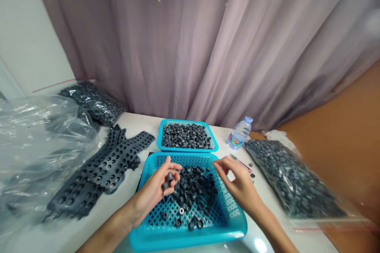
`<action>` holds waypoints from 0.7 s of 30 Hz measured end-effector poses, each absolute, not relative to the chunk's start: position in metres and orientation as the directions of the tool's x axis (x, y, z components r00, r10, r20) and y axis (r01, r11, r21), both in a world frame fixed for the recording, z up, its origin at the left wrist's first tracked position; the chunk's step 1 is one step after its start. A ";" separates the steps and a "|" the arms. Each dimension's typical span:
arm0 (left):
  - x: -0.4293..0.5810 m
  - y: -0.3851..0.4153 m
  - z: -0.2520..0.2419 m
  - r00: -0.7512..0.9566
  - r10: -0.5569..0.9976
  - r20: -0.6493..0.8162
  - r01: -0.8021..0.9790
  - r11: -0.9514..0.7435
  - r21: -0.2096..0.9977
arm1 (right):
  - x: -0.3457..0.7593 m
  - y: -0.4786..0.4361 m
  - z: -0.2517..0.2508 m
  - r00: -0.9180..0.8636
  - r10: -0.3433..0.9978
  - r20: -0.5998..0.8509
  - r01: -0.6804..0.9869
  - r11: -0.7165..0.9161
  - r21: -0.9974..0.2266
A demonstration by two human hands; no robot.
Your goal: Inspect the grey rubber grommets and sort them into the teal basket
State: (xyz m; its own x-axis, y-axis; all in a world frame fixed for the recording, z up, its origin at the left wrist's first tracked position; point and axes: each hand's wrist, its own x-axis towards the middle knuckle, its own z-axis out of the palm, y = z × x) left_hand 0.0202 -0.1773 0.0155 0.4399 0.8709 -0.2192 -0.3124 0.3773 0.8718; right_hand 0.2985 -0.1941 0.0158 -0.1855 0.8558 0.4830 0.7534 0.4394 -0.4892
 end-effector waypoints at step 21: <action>0.018 -0.182 0.006 0.520 0.832 -0.193 -0.345 0.411 0.844 | 0.197 -0.179 0.034 -0.590 0.748 0.305 0.583 0.656 -0.480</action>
State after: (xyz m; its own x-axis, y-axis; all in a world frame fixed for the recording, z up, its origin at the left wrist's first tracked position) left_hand 0.0183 -0.1818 0.0061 0.5201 0.8320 -0.1930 -0.3445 0.4112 0.8439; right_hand 0.1967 -0.1794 0.0345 -0.5899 0.7475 0.3053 0.5830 0.6559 -0.4795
